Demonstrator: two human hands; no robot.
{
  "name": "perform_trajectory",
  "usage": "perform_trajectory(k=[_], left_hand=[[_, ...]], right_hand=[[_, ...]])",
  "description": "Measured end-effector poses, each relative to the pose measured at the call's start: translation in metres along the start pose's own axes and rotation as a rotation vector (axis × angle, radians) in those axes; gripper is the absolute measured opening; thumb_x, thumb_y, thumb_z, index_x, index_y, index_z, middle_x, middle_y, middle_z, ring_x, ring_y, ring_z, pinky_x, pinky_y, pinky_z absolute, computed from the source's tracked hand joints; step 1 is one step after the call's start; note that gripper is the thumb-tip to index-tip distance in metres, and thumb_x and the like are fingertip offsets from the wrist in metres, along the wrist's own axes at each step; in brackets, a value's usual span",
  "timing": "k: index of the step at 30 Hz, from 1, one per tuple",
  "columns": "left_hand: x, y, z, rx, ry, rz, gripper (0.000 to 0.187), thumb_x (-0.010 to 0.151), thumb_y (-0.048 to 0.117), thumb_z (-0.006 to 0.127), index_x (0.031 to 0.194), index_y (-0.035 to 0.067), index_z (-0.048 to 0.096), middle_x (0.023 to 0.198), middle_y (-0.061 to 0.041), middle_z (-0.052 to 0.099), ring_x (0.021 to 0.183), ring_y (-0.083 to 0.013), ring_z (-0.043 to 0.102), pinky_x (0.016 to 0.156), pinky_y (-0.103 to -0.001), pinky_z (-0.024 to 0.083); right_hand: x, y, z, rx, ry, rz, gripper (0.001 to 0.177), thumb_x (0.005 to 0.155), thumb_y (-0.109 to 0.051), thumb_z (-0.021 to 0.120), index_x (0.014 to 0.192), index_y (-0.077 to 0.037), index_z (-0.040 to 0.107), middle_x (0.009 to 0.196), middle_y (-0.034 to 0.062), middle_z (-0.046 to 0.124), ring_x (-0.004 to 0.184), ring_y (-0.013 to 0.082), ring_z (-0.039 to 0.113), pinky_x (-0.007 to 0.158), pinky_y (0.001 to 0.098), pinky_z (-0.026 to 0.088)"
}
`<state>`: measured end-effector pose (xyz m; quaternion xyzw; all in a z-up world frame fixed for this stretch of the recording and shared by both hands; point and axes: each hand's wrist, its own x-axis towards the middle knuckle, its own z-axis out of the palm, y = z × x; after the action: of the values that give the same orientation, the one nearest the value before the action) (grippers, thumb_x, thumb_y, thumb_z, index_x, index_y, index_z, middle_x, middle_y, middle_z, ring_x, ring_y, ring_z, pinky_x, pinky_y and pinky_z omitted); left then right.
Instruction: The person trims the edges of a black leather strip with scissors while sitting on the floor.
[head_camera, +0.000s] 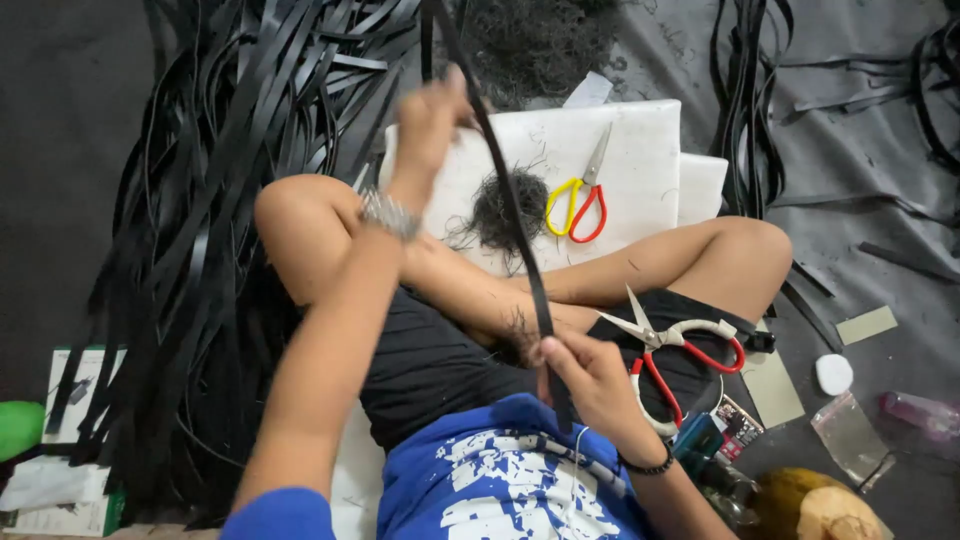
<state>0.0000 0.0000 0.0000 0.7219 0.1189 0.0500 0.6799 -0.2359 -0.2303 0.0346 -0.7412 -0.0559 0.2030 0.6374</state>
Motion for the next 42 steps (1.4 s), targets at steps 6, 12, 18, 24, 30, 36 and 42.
perform_trajectory(k=[6,12,18,24,30,36,42], left_hand=[[-0.173,-0.045,0.025,-0.065,-0.296,-0.122,0.025,0.094,0.032,0.070,0.100,0.010,0.080,0.082,-0.007,0.076,0.080,-0.0167,0.069,0.078,-0.033,0.057],[-0.231,-0.055,0.010,-0.201,-0.085,-0.195,0.011,0.091,0.020,0.077,0.088,0.010,0.081,0.066,-0.003,0.071,0.066,-0.0074,0.061,0.064,-0.023,0.053],[-0.232,-0.050,-0.003,-0.334,0.038,-0.238,0.019,0.095,0.016,0.071,0.102,-0.001,0.075,0.065,-0.014,0.069,0.060,-0.0167,0.067,0.060,-0.028,0.058],[-0.255,-0.055,-0.001,-0.195,-0.211,-0.163,0.030,0.080,0.008,0.085,0.109,0.007,0.077,0.085,-0.010,0.078,0.070,-0.0117,0.071,0.063,-0.026,0.060],[-0.250,-0.060,-0.019,-0.461,-0.188,-0.154,0.045,0.091,0.001,0.071,0.134,0.000,0.059,0.076,-0.017,0.071,0.060,-0.0234,0.073,0.061,-0.036,0.064],[-0.251,-0.026,-0.029,-0.473,-0.212,-0.249,0.046,0.088,0.002,0.073,0.131,0.003,0.056,0.076,0.001,0.049,0.069,-0.0181,0.069,0.075,-0.032,0.064],[-0.255,-0.023,-0.029,-0.399,-0.222,-0.229,0.053,0.088,0.010,0.074,0.137,0.004,0.053,0.083,-0.007,0.066,0.077,-0.0161,0.068,0.081,-0.031,0.063]], right_hand=[[0.034,0.009,-0.003,0.042,0.126,-0.045,0.036,0.105,-0.017,0.055,0.075,-0.004,0.070,0.048,0.0093,0.067,0.042,0.0152,0.066,0.041,0.0244,0.050],[0.020,0.023,0.007,0.019,-0.019,-0.056,0.019,0.096,-0.015,0.066,0.084,-0.006,0.076,0.058,0.0075,0.073,0.052,0.0130,0.066,0.050,0.0275,0.053],[-0.014,0.045,0.011,-0.002,0.018,0.054,0.014,0.092,-0.006,0.067,0.099,0.001,0.077,0.053,0.0106,0.074,0.043,0.0149,0.067,0.046,0.0265,0.051],[-0.015,0.032,0.011,-0.067,0.100,0.036,0.017,0.093,-0.007,0.067,0.104,0.000,0.078,0.054,0.0100,0.075,0.044,0.0143,0.066,0.046,0.0264,0.050],[-0.032,0.046,-0.057,-0.922,0.337,-0.153,0.030,0.093,-0.024,0.073,0.120,-0.012,0.073,0.102,0.0136,0.072,0.094,0.0363,0.069,0.080,0.0444,0.053],[-0.049,0.056,-0.087,-1.459,0.311,0.033,0.071,0.088,-0.045,0.070,0.144,-0.007,0.050,0.132,0.0178,0.053,0.112,0.0405,0.064,0.077,0.0506,0.058],[-0.059,0.056,-0.088,-1.490,0.282,0.065,0.070,0.082,-0.041,0.070,0.146,-0.016,0.054,0.118,0.0187,0.058,0.101,0.0419,0.062,0.074,0.0510,0.057]])
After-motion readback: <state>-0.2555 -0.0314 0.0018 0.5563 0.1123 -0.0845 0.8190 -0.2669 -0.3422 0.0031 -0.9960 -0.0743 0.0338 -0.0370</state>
